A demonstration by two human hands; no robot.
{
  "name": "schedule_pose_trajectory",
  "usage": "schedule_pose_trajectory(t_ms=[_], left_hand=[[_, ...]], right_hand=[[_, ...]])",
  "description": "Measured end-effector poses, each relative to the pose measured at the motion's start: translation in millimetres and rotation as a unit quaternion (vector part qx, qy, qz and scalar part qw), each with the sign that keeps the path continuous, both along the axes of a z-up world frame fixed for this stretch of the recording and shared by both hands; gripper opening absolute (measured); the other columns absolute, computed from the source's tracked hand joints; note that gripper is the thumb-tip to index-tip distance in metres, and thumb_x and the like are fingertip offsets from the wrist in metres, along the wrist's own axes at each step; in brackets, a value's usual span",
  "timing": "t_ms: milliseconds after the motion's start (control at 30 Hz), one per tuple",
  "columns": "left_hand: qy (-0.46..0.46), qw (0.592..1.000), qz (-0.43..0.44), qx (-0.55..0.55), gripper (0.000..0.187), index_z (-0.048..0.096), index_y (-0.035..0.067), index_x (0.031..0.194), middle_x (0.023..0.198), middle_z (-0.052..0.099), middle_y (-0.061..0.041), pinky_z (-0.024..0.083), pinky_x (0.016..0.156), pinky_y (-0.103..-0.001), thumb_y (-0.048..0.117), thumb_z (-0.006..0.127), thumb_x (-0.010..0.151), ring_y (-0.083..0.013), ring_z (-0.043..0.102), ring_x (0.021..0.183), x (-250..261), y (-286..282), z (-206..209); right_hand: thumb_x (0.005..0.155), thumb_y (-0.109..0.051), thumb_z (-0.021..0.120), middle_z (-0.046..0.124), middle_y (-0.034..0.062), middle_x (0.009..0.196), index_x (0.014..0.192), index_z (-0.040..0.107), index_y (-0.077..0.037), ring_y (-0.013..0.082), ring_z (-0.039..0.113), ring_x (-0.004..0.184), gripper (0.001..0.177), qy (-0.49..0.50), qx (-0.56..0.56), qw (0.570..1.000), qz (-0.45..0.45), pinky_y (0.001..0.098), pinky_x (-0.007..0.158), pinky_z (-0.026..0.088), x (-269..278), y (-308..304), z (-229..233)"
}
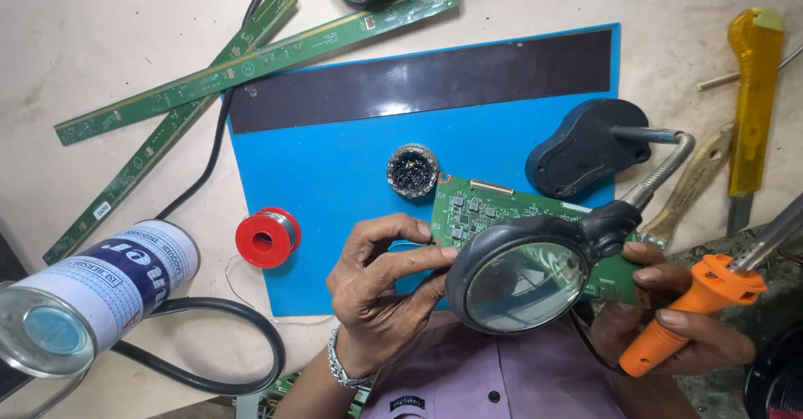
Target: Soldering and desoldering electronic components on a printed circuit board using a soldering iron.
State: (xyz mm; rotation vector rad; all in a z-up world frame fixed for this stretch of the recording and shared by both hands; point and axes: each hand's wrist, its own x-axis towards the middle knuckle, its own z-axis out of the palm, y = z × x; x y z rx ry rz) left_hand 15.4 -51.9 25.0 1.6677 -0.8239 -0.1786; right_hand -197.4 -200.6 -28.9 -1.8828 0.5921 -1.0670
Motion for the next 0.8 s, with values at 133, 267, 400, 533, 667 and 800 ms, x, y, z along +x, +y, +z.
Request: schedule_pose_trajectory(t_ms=[133, 267, 400, 533, 667, 800], left_hand=[[-0.008, 1.000, 0.002, -0.011, 0.021, 0.074, 0.011, 0.107, 0.108, 0.065, -0.014, 0.067, 0.085, -0.031, 0.021, 0.081, 0.090, -0.0210, 0.071, 0.094, -0.4, -0.9, 0.4], [-0.006, 1.000, -0.005, -0.011, 0.022, 0.073, 0.012, 0.108, 0.109, 0.064, -0.013, 0.067, 0.086, -0.031, 0.019, 0.082, 0.089, -0.0209, 0.071, 0.095, 0.3, 0.2, 0.1], [-0.006, 1.000, -0.002, -0.009, 0.022, 0.073, 0.012, 0.108, 0.109, 0.064, -0.013, 0.067, 0.086, -0.031, 0.018, 0.082, 0.090, -0.0209, 0.071, 0.095, 0.2, 0.1, 0.6], [-0.016, 1.000, 0.003, -0.002, 0.021, 0.074, 0.012, 0.107, 0.106, 0.066, -0.014, 0.067, 0.086, -0.032, 0.020, 0.082, 0.089, -0.0218, 0.070, 0.096, 0.7, -1.0, 2.1], [-0.013, 1.000, 0.003, -0.005, 0.021, 0.074, 0.011, 0.106, 0.105, 0.066, -0.014, 0.067, 0.087, -0.032, 0.019, 0.082, 0.088, -0.0216, 0.070, 0.096, 0.1, -0.6, 1.1], [-0.011, 1.000, 0.004, -0.006, 0.021, 0.074, 0.011, 0.107, 0.106, 0.065, -0.013, 0.067, 0.087, -0.031, 0.019, 0.082, 0.089, -0.0212, 0.070, 0.095, 0.9, -1.4, 1.0]], right_hand=[[0.099, 0.001, 0.058, 0.051, 0.0276, 0.143, 0.134, 0.038, -0.019, 0.0489, 0.057, 0.143, 0.045, 0.018, 0.021, 0.991, 0.134, 0.0447, 0.120, 0.057, -68.2, -34.1, -34.3], [0.089, -0.010, 0.059, 0.046, 0.0110, 0.166, 0.133, 0.063, 0.001, 0.0336, 0.065, 0.122, 0.045, 0.030, 0.612, 0.779, 0.134, 0.0440, 0.095, 0.054, -132.8, -83.8, -51.9], [0.088, -0.012, 0.060, 0.046, 0.0094, 0.166, 0.132, 0.063, -0.001, 0.0356, 0.065, 0.121, 0.045, 0.067, 0.616, 0.776, 0.117, 0.0480, 0.094, 0.055, -138.6, -86.0, -54.0], [0.087, -0.015, 0.056, 0.052, 0.0140, 0.162, 0.132, 0.061, 0.001, 0.0322, 0.066, 0.116, 0.048, 0.079, 0.589, 0.801, 0.075, 0.0406, 0.096, 0.051, -142.1, -80.0, -59.5], [0.086, -0.011, 0.056, 0.054, 0.0146, 0.159, 0.131, 0.062, 0.003, 0.0322, 0.066, 0.117, 0.047, 0.076, 0.610, 0.786, 0.070, 0.0402, 0.095, 0.052, -143.4, -83.8, -54.4], [0.088, -0.007, 0.059, 0.045, 0.0082, 0.166, 0.138, 0.060, -0.001, 0.0389, 0.063, 0.125, 0.050, 0.097, 0.644, 0.751, 0.110, 0.0541, 0.094, 0.058, -151.3, -98.5, -56.9]])
